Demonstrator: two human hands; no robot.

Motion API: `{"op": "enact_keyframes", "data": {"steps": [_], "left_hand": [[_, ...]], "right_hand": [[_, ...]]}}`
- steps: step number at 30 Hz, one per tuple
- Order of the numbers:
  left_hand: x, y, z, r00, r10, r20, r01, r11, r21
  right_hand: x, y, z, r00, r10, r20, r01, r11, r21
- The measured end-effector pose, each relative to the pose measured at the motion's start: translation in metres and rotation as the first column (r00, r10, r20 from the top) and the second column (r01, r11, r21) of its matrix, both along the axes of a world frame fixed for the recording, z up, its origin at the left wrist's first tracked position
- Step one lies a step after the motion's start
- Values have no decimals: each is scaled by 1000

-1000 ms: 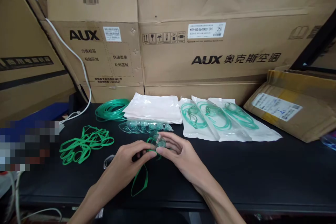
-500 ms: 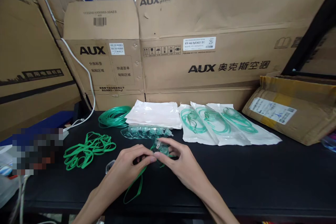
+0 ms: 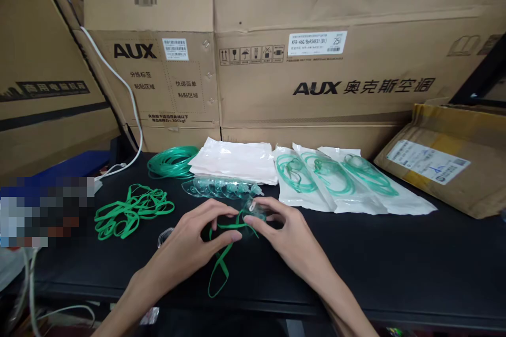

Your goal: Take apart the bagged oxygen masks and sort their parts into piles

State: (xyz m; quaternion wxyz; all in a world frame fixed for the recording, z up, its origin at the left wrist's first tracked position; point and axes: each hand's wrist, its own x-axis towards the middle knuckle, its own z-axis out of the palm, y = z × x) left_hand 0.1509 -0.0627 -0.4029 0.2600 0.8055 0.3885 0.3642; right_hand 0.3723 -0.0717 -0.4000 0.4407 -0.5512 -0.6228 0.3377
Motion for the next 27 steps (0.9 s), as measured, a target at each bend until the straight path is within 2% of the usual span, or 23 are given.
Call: {"op": "enact_keyframes", "data": {"steps": [3,5,10,13,16,20,24,27], "left_hand": [[3,-1,-4,998,-61,-15,62,997,54],[1,1,-6,997,-55,-53,59,996,72],[-5,5,-7,991,103,-90,-100,994,31],[-2,5,-8,988,148,-50,-148,989,2],[4,3,-10,992,129,-6,-129,992,-1],[6,3,-12,991,125,-44,-124,992,22],[2,5,-14,990,112,-85,-108,993,54],[-1,7,-15,986,129,-101,-122,990,72]], "right_hand": [[-7,-1,-2,999,26,41,-27,1000,16],[-4,0,-2,999,16,51,-16,1000,16],[15,3,4,999,-33,20,33,999,-1],[14,0,6,999,41,4,-41,999,-35],[6,-3,5,992,129,-10,-130,989,-69],[-1,-6,1,977,211,-20,-212,974,-85],[8,-5,3,979,200,25,-198,977,-81],[24,-1,7,990,130,53,-127,990,-56]]}}
